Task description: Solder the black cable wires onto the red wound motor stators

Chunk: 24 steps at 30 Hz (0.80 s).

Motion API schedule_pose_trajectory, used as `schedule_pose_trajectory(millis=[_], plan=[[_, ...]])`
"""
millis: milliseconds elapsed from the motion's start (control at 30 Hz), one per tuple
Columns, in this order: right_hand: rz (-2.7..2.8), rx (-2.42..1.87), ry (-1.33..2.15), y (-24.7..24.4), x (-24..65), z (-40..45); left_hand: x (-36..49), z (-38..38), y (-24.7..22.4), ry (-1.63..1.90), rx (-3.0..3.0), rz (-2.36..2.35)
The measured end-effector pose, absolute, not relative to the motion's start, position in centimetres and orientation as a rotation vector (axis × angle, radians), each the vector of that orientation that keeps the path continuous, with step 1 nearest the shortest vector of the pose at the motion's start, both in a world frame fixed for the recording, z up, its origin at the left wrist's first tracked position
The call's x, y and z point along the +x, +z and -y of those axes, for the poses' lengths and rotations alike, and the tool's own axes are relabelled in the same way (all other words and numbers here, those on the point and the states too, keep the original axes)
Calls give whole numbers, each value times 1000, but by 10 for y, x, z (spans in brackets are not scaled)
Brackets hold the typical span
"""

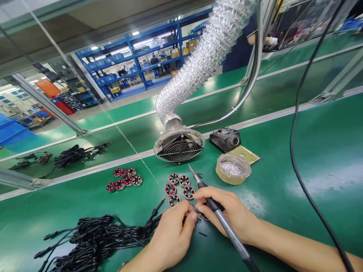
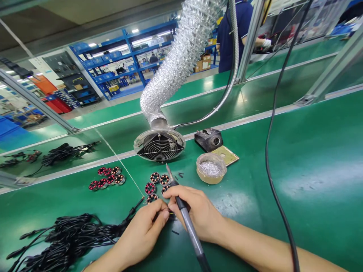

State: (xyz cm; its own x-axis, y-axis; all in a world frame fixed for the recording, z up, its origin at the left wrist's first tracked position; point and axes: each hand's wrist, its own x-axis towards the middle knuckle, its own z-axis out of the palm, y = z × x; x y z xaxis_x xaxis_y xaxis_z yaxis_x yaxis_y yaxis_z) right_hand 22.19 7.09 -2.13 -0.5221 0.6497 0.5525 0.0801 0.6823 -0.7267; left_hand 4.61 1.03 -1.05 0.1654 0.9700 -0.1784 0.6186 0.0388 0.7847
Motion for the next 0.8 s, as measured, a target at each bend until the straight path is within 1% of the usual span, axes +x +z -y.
schedule_pose_trajectory(millis=[100, 233, 367, 533, 800], plan=[[2008, -541, 944, -22, 225, -75, 44, -14, -13, 592, 1553, -1485], [2035, -529, 845, -26, 224, -75, 41, -15, -24, 709, 1398, -1391], [2047, -473, 788, -28, 221, -76, 42, -15, -29, 750, 1293, -1342], [2048, -504, 711, -24, 228, -81, 44, -20, -23, 774, 1207, -1438], [1977, -672, 746, -14, 263, -79, 48, -19, -18, 771, 1166, -1563]])
